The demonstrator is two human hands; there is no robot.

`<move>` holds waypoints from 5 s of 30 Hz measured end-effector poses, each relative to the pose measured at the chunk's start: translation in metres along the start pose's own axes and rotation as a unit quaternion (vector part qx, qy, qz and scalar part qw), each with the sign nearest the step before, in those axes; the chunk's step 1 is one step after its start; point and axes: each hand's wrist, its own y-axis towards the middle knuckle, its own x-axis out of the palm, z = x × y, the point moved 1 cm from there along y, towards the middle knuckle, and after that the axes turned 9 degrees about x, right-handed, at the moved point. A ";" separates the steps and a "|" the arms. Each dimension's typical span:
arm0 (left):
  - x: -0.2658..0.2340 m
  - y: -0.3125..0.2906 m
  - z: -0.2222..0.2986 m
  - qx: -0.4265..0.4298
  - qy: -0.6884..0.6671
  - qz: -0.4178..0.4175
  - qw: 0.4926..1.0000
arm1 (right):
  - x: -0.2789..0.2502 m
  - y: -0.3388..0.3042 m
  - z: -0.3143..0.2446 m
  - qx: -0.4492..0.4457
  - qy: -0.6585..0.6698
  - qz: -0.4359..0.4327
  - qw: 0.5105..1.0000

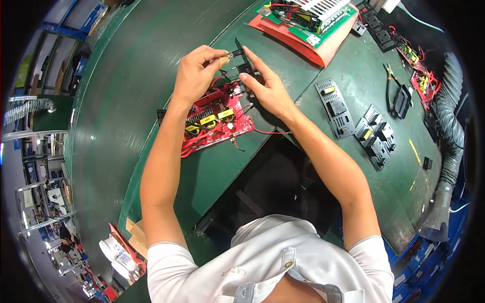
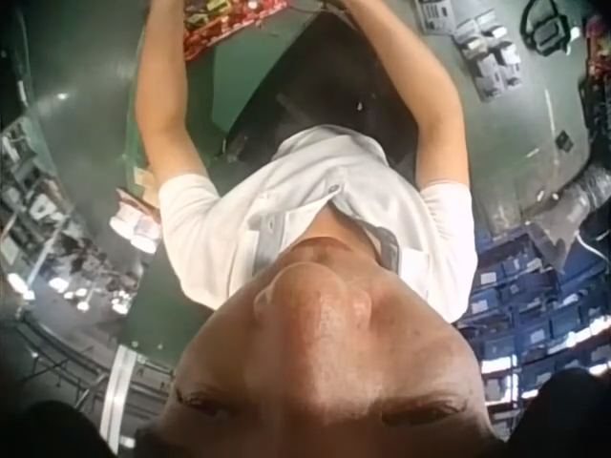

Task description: Assembling electronic components and wiring onto a circuit board at a factory workstation.

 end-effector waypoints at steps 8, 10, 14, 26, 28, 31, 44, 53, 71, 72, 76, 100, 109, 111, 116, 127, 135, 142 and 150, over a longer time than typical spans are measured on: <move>-0.004 0.005 0.011 0.026 0.077 -0.027 0.996 | -0.003 0.000 0.002 -0.047 -0.088 0.018 0.995; -0.003 0.003 0.008 0.016 0.073 -0.011 0.997 | -0.002 0.000 0.000 -0.057 -0.093 0.021 0.994; -0.004 0.007 0.009 0.054 0.086 -0.021 0.995 | 0.000 -0.005 -0.004 -0.059 -0.120 0.026 0.991; -0.010 0.006 0.029 0.017 0.133 -0.048 0.990 | -0.005 -0.003 -0.014 -0.024 -0.133 0.018 0.991; -0.021 -0.004 0.041 0.016 0.111 -0.050 0.992 | -0.008 -0.013 -0.024 0.024 -0.168 0.006 0.985; -0.028 -0.017 0.055 0.016 0.113 -0.079 0.990 | -0.030 -0.026 -0.013 -0.006 -0.281 0.083 0.956; 0.008 -0.047 0.056 -0.004 0.132 -0.260 0.957 | 0.039 -0.136 -0.019 -0.124 -0.482 0.013 0.867; -0.031 -0.048 0.048 -0.048 0.194 -0.194 0.960 | 0.042 -0.098 -0.018 0.069 -0.231 0.049 0.969; -0.027 -0.049 0.058 -0.022 0.173 -0.206 0.963 | 0.035 -0.085 -0.036 0.137 0.073 0.099 0.983; -0.028 -0.047 0.061 -0.032 0.166 -0.220 0.961 | 0.027 -0.085 -0.034 0.129 0.092 0.120 0.980; -0.033 -0.047 0.055 -0.021 0.148 -0.212 0.966 | -0.006 -0.098 -0.013 0.150 0.099 0.209 0.961; -0.048 -0.047 0.045 -0.002 0.105 -0.193 0.976 | 0.044 -0.091 0.004 -0.180 -0.357 0.006 0.917; -0.043 -0.047 0.044 -0.014 0.096 -0.200 0.975 | 0.054 -0.089 0.003 -0.127 -0.319 0.062 0.937; -0.043 -0.044 0.045 -0.014 0.088 -0.206 0.974 | 0.053 -0.090 0.003 -0.129 -0.310 0.070 0.939; -0.045 -0.043 0.053 -0.048 0.105 -0.222 0.968 | 0.046 -0.090 0.005 -0.160 -0.313 0.035 0.936; 0.007 -0.049 0.070 0.055 0.087 -0.291 0.951 | -0.027 -0.139 -0.021 -0.058 -0.427 0.103 0.896; 0.033 -0.050 0.069 0.106 0.047 -0.283 0.952 | -0.023 -0.141 -0.013 -0.108 -0.480 0.110 0.863; 0.013 -0.040 0.076 -0.090 -0.139 -0.234 0.958 | -0.028 -0.133 -0.020 -0.066 -0.452 0.087 0.885; 0.038 -0.048 0.083 -0.010 -0.081 -0.301 0.950 | -0.024 -0.120 -0.033 0.118 0.050 0.062 0.990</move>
